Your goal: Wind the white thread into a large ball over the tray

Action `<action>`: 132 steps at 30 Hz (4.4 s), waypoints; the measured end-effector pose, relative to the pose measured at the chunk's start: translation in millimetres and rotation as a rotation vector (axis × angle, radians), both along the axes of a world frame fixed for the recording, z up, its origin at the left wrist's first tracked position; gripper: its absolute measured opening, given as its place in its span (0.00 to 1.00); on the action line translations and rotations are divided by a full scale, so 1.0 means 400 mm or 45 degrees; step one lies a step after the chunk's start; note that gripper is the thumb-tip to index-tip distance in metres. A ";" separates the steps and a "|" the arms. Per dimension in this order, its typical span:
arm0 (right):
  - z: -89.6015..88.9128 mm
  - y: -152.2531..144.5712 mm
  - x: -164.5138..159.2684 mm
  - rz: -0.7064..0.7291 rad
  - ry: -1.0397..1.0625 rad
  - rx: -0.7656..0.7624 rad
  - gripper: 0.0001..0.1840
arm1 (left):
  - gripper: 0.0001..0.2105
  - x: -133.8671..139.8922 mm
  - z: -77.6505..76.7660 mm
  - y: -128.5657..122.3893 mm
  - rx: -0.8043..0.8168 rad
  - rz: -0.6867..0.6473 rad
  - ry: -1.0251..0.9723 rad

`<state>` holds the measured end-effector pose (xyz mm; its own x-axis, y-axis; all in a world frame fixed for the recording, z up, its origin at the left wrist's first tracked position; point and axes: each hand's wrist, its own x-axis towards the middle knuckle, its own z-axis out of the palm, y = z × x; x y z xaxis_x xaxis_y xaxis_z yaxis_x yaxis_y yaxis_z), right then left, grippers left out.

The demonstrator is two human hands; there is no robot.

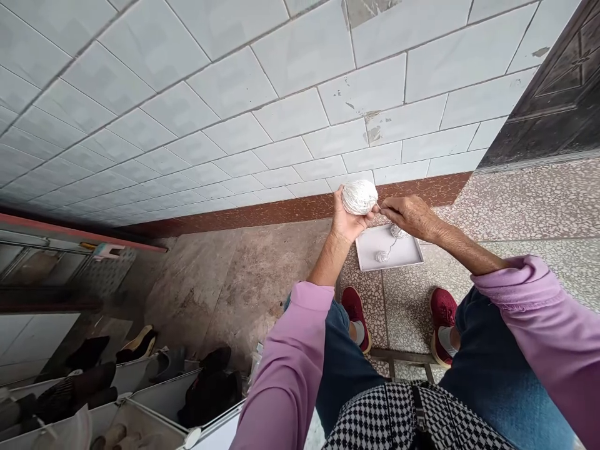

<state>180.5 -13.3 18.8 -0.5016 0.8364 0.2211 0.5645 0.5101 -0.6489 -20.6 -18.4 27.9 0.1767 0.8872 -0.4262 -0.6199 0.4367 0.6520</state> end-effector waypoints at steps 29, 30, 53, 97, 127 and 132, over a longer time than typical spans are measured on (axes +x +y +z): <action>-0.020 0.063 0.206 -0.271 0.051 -0.180 0.12 | 0.33 -0.067 0.034 -0.008 0.257 0.102 0.349; -0.019 0.058 0.180 -0.238 0.157 -0.165 0.16 | 0.34 -0.060 0.032 -0.011 0.267 0.071 0.352; -0.037 -0.004 -0.043 -0.004 0.333 -0.292 0.10 | 0.42 -0.030 0.021 0.000 0.179 -0.047 0.396; -0.029 0.065 0.045 -0.152 0.550 -0.478 0.19 | 0.35 0.026 0.024 -0.066 0.672 -0.406 0.551; 0.059 -0.004 0.075 0.007 0.689 -0.346 0.27 | 0.33 -0.001 0.018 -0.044 0.722 -0.675 0.715; 0.038 0.016 0.065 0.001 0.746 -0.398 0.30 | 0.38 0.009 0.030 -0.052 0.711 -0.642 0.503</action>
<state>206.5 -7.0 33.9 -0.3732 0.9050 0.2042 0.0729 0.2481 -0.9660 -17.2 -39.2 39.8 0.5378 0.8407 -0.0624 -0.1190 0.1490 0.9817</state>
